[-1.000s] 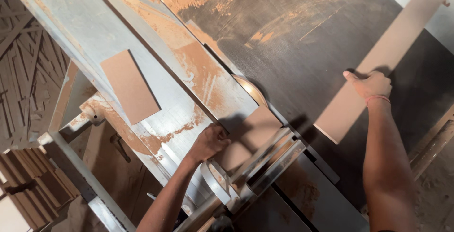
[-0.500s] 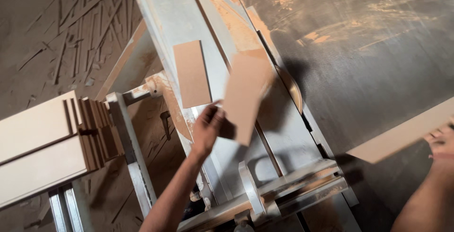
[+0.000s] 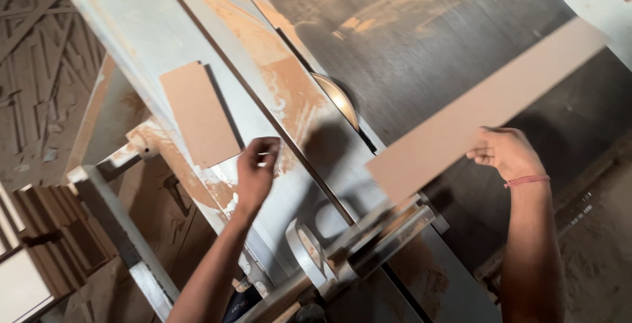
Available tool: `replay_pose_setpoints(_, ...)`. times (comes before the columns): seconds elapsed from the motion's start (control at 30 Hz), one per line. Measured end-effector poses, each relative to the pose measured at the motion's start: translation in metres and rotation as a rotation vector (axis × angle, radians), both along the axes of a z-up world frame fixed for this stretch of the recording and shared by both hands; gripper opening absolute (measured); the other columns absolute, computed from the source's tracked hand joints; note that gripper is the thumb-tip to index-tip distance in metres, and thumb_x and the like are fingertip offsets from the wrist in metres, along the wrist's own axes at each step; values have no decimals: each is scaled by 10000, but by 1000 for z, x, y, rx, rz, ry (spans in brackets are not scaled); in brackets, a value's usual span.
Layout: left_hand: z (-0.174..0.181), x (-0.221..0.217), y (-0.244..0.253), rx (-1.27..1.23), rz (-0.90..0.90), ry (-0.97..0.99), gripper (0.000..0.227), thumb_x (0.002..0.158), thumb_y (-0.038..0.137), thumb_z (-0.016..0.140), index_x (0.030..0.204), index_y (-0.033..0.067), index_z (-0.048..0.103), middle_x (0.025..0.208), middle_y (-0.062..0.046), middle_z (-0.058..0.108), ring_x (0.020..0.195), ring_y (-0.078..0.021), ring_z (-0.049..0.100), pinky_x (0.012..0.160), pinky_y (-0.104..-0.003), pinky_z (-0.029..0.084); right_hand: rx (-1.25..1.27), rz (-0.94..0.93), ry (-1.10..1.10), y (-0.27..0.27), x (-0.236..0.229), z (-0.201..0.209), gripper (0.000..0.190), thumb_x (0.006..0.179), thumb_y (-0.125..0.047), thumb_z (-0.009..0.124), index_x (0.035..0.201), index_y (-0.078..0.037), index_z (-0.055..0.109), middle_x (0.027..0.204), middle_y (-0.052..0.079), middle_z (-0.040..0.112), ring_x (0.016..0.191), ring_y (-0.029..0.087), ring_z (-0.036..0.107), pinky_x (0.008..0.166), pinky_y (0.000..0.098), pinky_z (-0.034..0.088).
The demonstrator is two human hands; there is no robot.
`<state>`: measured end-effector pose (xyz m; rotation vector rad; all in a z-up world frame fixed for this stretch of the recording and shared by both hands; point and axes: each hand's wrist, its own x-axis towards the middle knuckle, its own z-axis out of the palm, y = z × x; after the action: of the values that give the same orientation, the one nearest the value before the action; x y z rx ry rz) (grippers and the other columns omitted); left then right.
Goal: The person repeatedly feeds rectangular wood pieces through a table saw, guiding them with both hands and stacking the cut pieces on the table. The person occasionally adjusts the wood and clears sawdust from the blade area.
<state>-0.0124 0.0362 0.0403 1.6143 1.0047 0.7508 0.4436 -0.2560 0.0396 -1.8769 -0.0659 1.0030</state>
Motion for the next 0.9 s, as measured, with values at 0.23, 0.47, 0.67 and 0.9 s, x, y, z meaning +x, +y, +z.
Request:
replay_pose_setpoints(0.23, 15, 28, -27, -230, -109, 160, 218, 978, 142, 646, 1124, -7, 711, 941, -92, 771, 844, -159, 718, 712, -309, 576, -377, 28, -688, 8, 22, 21, 354, 1018, -242, 620, 1133, 88, 673, 931, 182, 729, 887, 347, 715, 836, 481, 570)
replay_pose_setpoints(0.47, -11, 20, -41, -91, -497, 215, 324, 931, 102, 606, 1218, -34, 671, 1114, -181, 714, 881, -253, 719, 753, -372, 598, -318, 526, -1257, 46, 68, -65, 824, 978, -470, 668, 1554, 45, 382, 1613, 315, 339, 1510, 478, 286, 1226, 554, 252)
replay_pose_setpoints(0.67, -20, 21, -48, -107, -819, 335, 336, 911, 126, 590, 1178, -32, 716, 1047, -185, 719, 876, -271, 703, 789, -390, 580, -506, 591, -1104, 30, 43, -70, 929, 905, -587, 618, 1603, -37, 343, 1691, 218, 256, 1560, 393, 226, 1220, 604, 194)
replay_pose_setpoints(0.9, -15, 27, -48, -86, -815, 429, 382, 760, 58, 591, 1103, -40, 727, 994, -162, 686, 849, -288, 692, 773, -400, 570, -522, 701, -1131, 29, 33, -45, 1005, 870, -629, 660, 1592, -4, 344, 1675, 271, 273, 1553, 408, 252, 1227, 568, 244)
